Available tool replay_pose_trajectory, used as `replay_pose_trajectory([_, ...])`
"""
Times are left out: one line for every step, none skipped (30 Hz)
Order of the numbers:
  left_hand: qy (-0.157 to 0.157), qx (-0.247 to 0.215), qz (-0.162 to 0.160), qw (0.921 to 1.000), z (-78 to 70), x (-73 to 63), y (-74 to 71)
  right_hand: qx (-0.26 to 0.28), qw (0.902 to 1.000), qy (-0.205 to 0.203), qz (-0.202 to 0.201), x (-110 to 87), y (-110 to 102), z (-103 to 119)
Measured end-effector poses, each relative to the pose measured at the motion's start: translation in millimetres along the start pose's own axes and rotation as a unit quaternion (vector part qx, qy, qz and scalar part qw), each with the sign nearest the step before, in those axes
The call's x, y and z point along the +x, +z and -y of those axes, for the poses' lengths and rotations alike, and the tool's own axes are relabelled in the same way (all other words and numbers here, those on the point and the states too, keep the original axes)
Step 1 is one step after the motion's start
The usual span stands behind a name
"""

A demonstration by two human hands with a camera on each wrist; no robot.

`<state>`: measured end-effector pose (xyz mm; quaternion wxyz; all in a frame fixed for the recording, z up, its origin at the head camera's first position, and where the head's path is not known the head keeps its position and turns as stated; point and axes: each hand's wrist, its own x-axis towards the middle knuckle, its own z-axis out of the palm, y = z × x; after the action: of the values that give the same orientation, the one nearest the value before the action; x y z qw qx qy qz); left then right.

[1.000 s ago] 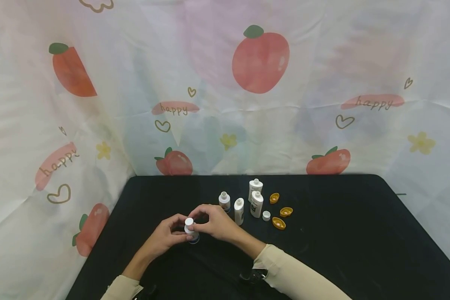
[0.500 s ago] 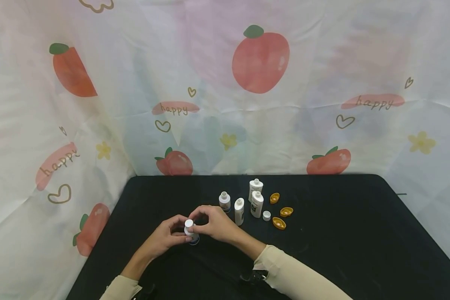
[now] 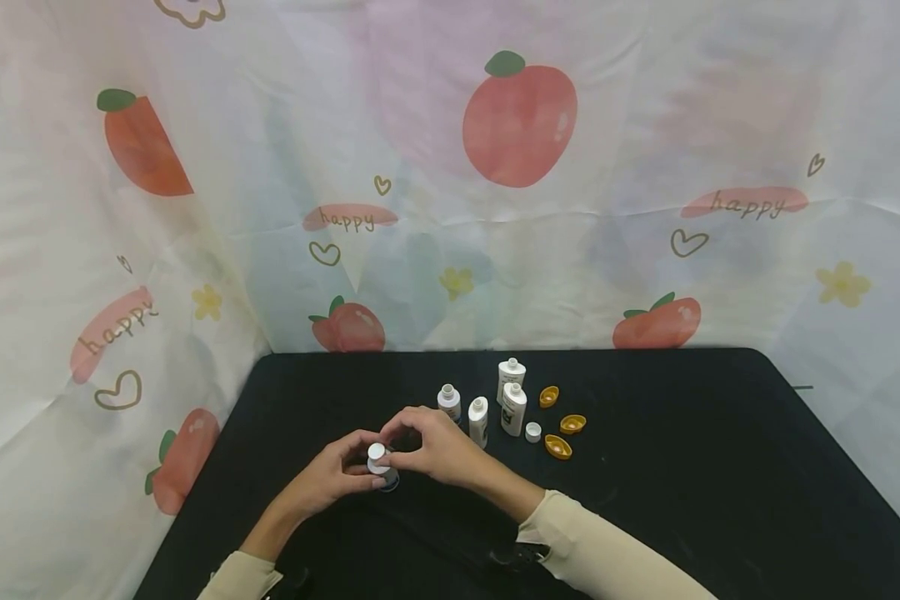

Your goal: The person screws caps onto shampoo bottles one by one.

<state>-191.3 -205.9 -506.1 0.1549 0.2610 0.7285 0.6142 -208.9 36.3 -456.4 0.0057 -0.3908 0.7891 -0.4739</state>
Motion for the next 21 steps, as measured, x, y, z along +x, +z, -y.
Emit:
replay_pose_trajectory([0.002,0.002,0.0,1.0,-1.5,0.3,-0.4,-0.001,1.0,-0.002,0.001,-0.7,-3,2])
replay_pose_trajectory([0.003,0.001,-0.001,1.0,-3.2,0.7,-0.9,-0.001,1.0,-0.005,0.003,-1.3,-7,3])
replay_pose_trajectory([0.004,0.003,-0.002,1.0,-5.5,1.5,-1.3,-0.002,1.0,-0.008,0.004,-1.9,-10,5])
replay_pose_trajectory([0.004,0.005,-0.004,1.0,-8.0,2.3,-1.7,-0.001,0.9999,-0.008,0.008,-2.7,-14,6])
replay_pose_trajectory([0.004,0.008,-0.005,0.9999,-10.4,3.1,-2.2,0.002,0.9999,-0.007,0.011,-3.7,-17,7])
replay_pose_trajectory([0.003,0.01,-0.007,0.9999,-12.7,4.1,-2.9,0.004,0.9999,-0.006,0.013,-4.7,-21,7])
replay_pose_trajectory([0.003,0.012,-0.008,0.9999,-15.0,5.3,-3.4,0.007,0.9998,-0.005,0.015,-5.7,-24,8])
replay_pose_trajectory([0.006,0.017,-0.007,0.9998,-17.2,6.6,-4.1,0.005,0.9999,-0.002,0.015,-6.8,-27,8])
replay_pose_trajectory([0.01,0.024,-0.007,0.9996,-19.6,8.1,-4.8,0.004,0.9999,0.003,0.015,-7.9,-31,9])
replay_pose_trajectory([0.014,0.029,-0.006,0.9995,-21.6,9.5,-5.6,0.003,0.9999,0.009,0.014,-9.2,-34,10])
replay_pose_trajectory([0.019,0.033,-0.005,0.9992,-23.3,11.0,-6.5,0.0,0.9998,0.014,0.013,-10.5,-37,11])
replay_pose_trajectory([0.025,0.038,-0.004,0.9989,-25.1,12.8,-7.4,-0.006,0.9998,0.018,0.011,-11.7,-41,11])
replay_pose_trajectory([0.031,0.044,-0.003,0.9986,-26.6,14.5,-8.5,-0.012,0.9997,0.021,0.009,-13.0,-44,12])
replay_pose_trajectory([0.037,0.046,-0.001,0.9983,-27.6,16.1,-9.7,-0.018,0.9995,0.023,0.008,-14.4,-48,13])
replay_pose_trajectory([0.041,0.047,0.0,0.998,-28.9,17.9,-10.7,-0.022,0.9994,0.024,0.009,-15.7,-51,14])
replay_pose_trajectory([0.044,0.049,0.002,0.9978,-30.0,19.6,-11.7,-0.025,0.9993,0.025,0.009,-17.2,-55,14])
replay_pose_trajectory([0.047,0.05,0.004,0.9976,-31.0,21.4,-12.7,-0.027,0.9993,0.025,0.009,-18.6,-58,14])
replay_pose_trajectory([0.05,0.049,0.006,0.9975,-32.2,23.4,-13.8,-0.027,0.9993,0.024,0.009,-20.1,-61,15])
replay_pose_trajectory([0.053,0.048,0.008,0.9974,-32.9,25.3,-15.1,-0.029,0.9992,0.024,0.01,-21.6,-65,15])
replay_pose_trajectory([0.055,0.046,0.01,0.9973,-34.1,27.3,-16.1,-0.026,0.9993,0.025,0.011,-23.3,-68,15])
replay_pose_trajectory([0.058,0.045,0.011,0.9972,-35.6,29.4,-17.0,-0.021,0.9993,0.028,0.013,-25.0,-71,15])
